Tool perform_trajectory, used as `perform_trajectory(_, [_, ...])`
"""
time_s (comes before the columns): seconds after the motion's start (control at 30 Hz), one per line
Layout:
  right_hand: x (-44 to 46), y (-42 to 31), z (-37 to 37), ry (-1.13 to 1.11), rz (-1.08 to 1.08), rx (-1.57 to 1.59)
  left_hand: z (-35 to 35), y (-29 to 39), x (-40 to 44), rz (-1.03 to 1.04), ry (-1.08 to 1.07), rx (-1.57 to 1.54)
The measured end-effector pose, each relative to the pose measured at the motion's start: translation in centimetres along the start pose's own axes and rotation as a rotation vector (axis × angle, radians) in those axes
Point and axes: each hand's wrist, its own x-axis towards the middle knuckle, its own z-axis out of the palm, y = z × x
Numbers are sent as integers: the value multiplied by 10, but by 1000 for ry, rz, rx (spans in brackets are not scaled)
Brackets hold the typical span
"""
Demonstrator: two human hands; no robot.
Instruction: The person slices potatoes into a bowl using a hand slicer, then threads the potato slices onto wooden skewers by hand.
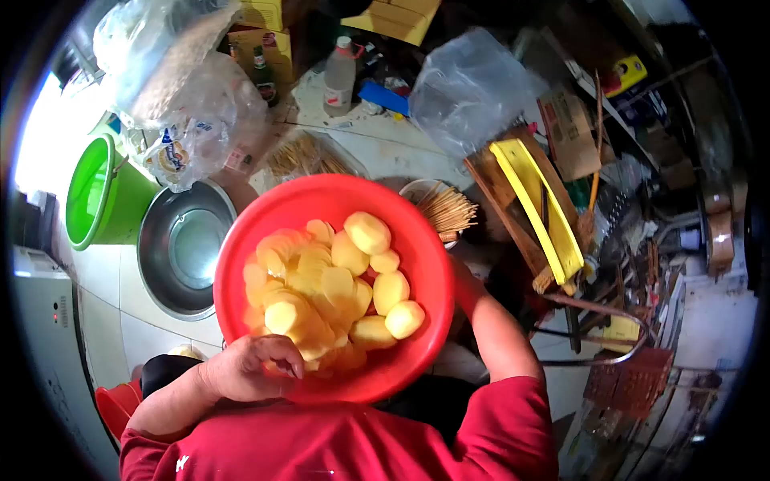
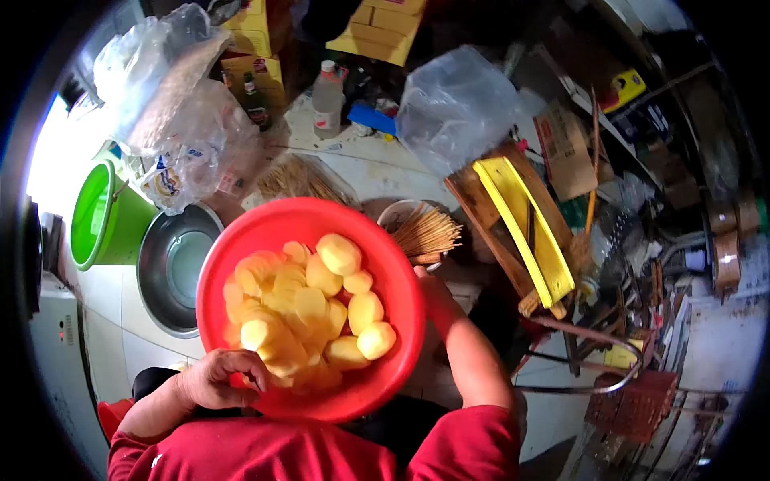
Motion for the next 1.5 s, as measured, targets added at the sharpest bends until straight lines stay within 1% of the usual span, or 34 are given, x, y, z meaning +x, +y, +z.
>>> perform_trajectory(0.07, [-32, 5, 7, 17, 161, 139, 3, 2, -1, -26, 27, -8])
perform_trajectory(0.1, [-64, -51, 10, -58, 111, -143, 6, 3, 0, -33, 1, -9])
perform_trajectory(0.13, [-86, -78, 11, -137, 59, -424, 8, 4, 0, -43, 9, -9])
perform_trajectory(0.17, [-89, -39, 20, -127, 74, -409, 9, 3, 1, -51, 18, -7])
perform_trajectory(0.2, [-87, 29, 36, -70, -94, -470, 12, 1, 1, -83, 16, -15])
perform_trajectory(0.23, [-96, 25, 43, -66, -170, -464, 15, 3, 2, -92, -2, -15])
perform_trajectory(0.3, [-117, 14, 56, -57, -323, -454, 19, 9, 5, -191, 12, -8])
perform_trajectory(0.33, [-121, 14, 63, -41, -413, -400, 21, 7, 7, -154, 12, 19])
perform_trajectory(0.4, [-124, 19, 76, -9, -501, -336, 26, 6, 9, -182, 5, 5])
perform_trajectory(0.43, [-121, 27, 81, -29, -501, -339, 27, 6, 10, -203, 13, -18])
perform_trajectory(0.47, [-115, 33, 86, -51, -503, -344, 27, 5, 11, -199, -2, 38])
perform_trajectory(0.5, [-112, 34, 89, -68, -463, -297, 29, 4, 12, -204, -7, 47])
perform_trajectory(0.57, [-104, 34, 93, -96, -384, -202, 31, 2, 14, -257, 54, -31])
perform_trajectory(0.63, [-111, 2, 65, 0, -377, -276, 32, 1, 16, -242, 59, -9])
perform_trajectory(0.67, [-109, -17, 48, 3, -386, -274, 31, 0, 16, -228, 75, -46])
perform_trajectory(0.73, [-106, -44, 22, 8, -165, -924, 31, -2, 17, -219, 95, -74])
perform_trajectory(0.77, [-96, -11, 24, 10, -172, -920, 30, -4, 17, -200, 128, -128])
perform_trajectory(0.8, [-77, 44, 31, 249, -165, -1117, 30, -5, 17, -179, 161, -184])
perform_trajectory(0.87, [-63, 69, 33, 495, -156, -1301, 29, -6, 19, -170, 159, -195])
perform_trajectory(0.93, [-62, 57, 27, 36, 233, -1322, 28, -7, 20, -160, 155, -209])
perform_trajectory(0.97, [-63, 51, 27, 33, 231, -1322, 27, -7, 19, -155, 134, -185])
perform_trajectory(1.03, [-65, 46, 27, -116, 307, -1502, 28, -7, 19, -149, 114, -163])
perform_trajectory(1.07, [-64, 50, 29, -117, 306, -1503, 28, -5, 19, -153, 106, -143])
perform_trajectory(1.13, [-65, 55, 32, 33, 121, -1444, 28, -3, 18, -155, 98, -124])
perform_trajectory(1.17, [-65, 56, 33, 33, 120, -1449, 29, -3, 17, -145, 87, -113])
perform_trajectory(1.23, [-74, 31, 31, -57, 202, -1472, 28, 0, 15, -128, 82, -101])
perform_trajectory(1.27, [-79, 28, 29, -56, 199, -1479, 29, 1, 13, -133, 85, -106])
perform_trajectory(1.37, [-102, 14, 19, -14, 76, -1466, 29, 4, 9, -117, 87, -100])
perform_trajectory(1.43, [-124, -16, 14, -6, 141, -1301, 29, 5, 5, -114, 65, -105])
perform_trajectory(1.47, [-127, -18, 13, -2, 141, -1309, 29, 6, 3, -116, 75, -94])
perform_trajectory(1.5, [-131, -20, 9, -73, 213, -1264, 29, 4, 2, -93, 89, -60])
